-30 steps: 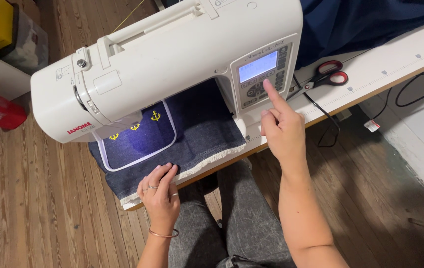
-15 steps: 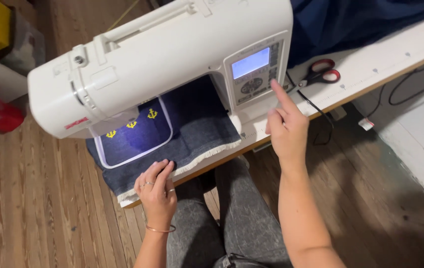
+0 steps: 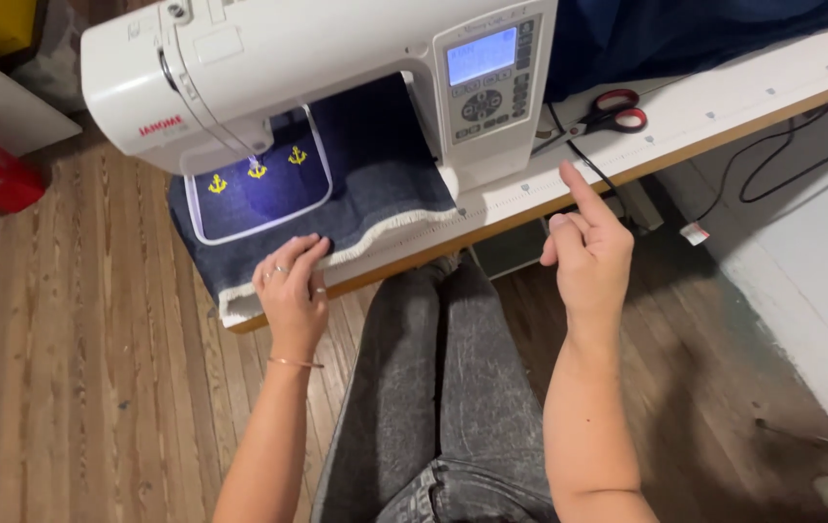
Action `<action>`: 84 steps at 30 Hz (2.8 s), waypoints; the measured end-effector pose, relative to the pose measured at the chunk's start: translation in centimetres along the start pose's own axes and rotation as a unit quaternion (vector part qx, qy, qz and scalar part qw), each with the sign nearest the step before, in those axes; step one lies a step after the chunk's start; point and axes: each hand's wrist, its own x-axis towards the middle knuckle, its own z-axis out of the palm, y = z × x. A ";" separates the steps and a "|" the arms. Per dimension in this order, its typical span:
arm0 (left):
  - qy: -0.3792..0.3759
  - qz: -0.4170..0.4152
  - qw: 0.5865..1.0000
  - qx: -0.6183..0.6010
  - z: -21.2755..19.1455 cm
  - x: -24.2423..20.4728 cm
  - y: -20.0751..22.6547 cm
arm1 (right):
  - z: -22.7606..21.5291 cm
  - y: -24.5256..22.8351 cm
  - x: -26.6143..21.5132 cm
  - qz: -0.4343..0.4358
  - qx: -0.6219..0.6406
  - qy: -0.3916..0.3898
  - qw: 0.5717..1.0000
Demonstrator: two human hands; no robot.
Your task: Operating the digital control panel of a sewing machine to select settings and patterns
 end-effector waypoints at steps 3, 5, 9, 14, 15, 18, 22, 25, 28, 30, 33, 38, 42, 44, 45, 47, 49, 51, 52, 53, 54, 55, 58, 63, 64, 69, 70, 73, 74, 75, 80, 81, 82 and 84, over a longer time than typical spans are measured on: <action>0.018 0.003 1.000 0.008 0.0 0.1 0.5 | -2.0 -0.8 -0.8 -0.021 -0.012 0.011 1.000; 0.029 0.005 1.000 0.008 0.1 0.0 0.7 | -3.0 -0.9 -1.2 -0.028 -0.013 0.008 0.999; 0.041 0.013 0.999 0.021 0.4 -0.1 0.6 | -2.7 -0.9 -1.4 -0.025 -0.007 -0.003 1.000; 0.030 0.008 0.999 0.019 0.1 -0.1 0.7 | -0.8 -1.3 -1.0 -0.013 0.002 -0.030 0.999; 0.025 0.009 1.000 0.015 0.2 0.0 0.6 | -0.5 -1.3 -0.9 -0.012 -0.002 -0.036 0.999; 0.007 0.005 1.000 0.018 0.2 -0.1 0.2 | 0.6 -1.4 -0.3 -0.025 -0.030 -0.062 0.997; -0.033 0.000 0.999 0.015 -1.0 0.8 0.9 | 2.5 -1.2 1.4 -0.035 -0.033 -0.056 0.997; -0.066 -0.003 0.997 0.046 -1.1 2.4 2.6 | 4.0 -0.6 3.2 -0.060 -0.061 -0.047 0.995; -0.069 0.000 0.998 0.001 -1.1 3.5 5.3 | 5.4 1.1 4.5 -0.153 -0.092 -0.040 0.983; -0.053 0.030 0.995 -0.084 -0.4 4.9 6.3 | 6.0 1.9 5.3 -0.194 -0.119 -0.035 0.973; -0.077 0.025 0.989 -0.121 1.4 6.2 6.8 | 6.9 3.9 5.9 -0.191 -0.135 -0.013 0.972; -0.181 0.001 0.980 -0.086 2.1 8.2 5.9 | 8.1 2.7 6.6 -0.165 -0.113 0.019 0.980; -0.249 -0.016 0.965 -0.078 1.8 9.2 6.4 | 8.6 5.1 7.5 -0.162 -0.108 0.063 0.979; -0.242 -0.007 0.968 -0.067 2.5 8.9 5.9 | 9.2 6.5 8.1 -0.169 -0.086 0.077 0.979; -0.239 -0.010 0.970 -0.053 2.7 8.4 5.7 | 9.5 7.2 8.2 -0.172 -0.065 0.077 0.980; -0.232 0.008 0.971 -0.051 2.8 8.5 5.7 | 9.7 7.6 8.4 -0.164 -0.082 0.055 0.981; -0.225 0.021 0.973 -0.049 2.7 8.6 5.9 | 9.9 7.7 8.5 -0.155 -0.100 0.029 0.982; -0.232 0.015 0.971 -0.064 2.4 8.8 6.1 | 10.0 7.4 8.5 -0.153 -0.084 0.034 0.984; -0.228 0.015 0.971 -0.065 2.5 8.9 6.2 | 10.1 7.3 8.7 -0.157 -0.085 0.034 0.983; -0.236 0.011 0.970 -0.063 2.5 8.9 6.2 | 10.2 7.3 8.6 -0.159 -0.082 0.043 0.983; -0.244 0.006 0.968 -0.061 2.4 8.8 6.2 | 10.4 7.3 8.5 -0.161 -0.078 0.052 0.983; -0.242 0.005 0.968 -0.060 2.4 8.8 6.1 | 10.5 7.4 8.4 -0.162 -0.078 0.051 0.982; -0.241 0.015 0.969 -0.058 2.7 8.7 5.9 | 10.7 7.6 8.6 -0.178 -0.086 0.059 0.979; -0.227 -0.003 0.973 -0.050 2.8 8.3 5.8 | 10.7 7.6 8.5 -0.129 -0.075 0.059 0.987; -0.224 -0.001 0.973 -0.049 2.8 8.3 6.0 | 10.6 7.5 8.4 -0.132 -0.073 0.061 0.987; -0.251 -0.004 0.966 -0.058 3.0 8.5 6.4 | 10.6 6.9 8.2 -0.128 -0.062 0.055 0.988; -0.251 -0.003 0.966 -0.059 3.0 8.5 6.4 | 10.6 7.1 8.2 -0.128 -0.063 0.056 0.988; -0.249 0.004 0.967 -0.055 3.0 8.4 6.9 | 10.3 8.1 8.7 -0.136 -0.068 0.055 0.987; -0.232 0.016 0.971 -0.048 2.8 8.4 7.1 | 10.1 8.6 9.0 -0.152 -0.072 0.062 0.984; -0.215 0.026 0.975 -0.040 2.5 8.3 7.3 | 10.0 9.1 9.3 -0.168 -0.075 0.067 0.981; -0.170 0.081 0.982 0.002 -0.2 6.3 7.6 | 9.3 6.5 8.5 -0.136 -0.026 0.049 0.989; -0.150 0.107 0.983 0.013 -0.7 5.5 7.4 | 9.4 6.9 8.5 -0.145 -0.031 0.053 0.987; -0.151 0.101 0.983 0.014 -0.5 5.1 7.1 | 8.8 8.2 9.0 -0.143 -0.032 0.047 0.988; -0.156 0.120 0.977 0.076 -1.3 3.2 6.0 | 9.3 10.6 9.4 -0.128 -0.049 0.010 0.991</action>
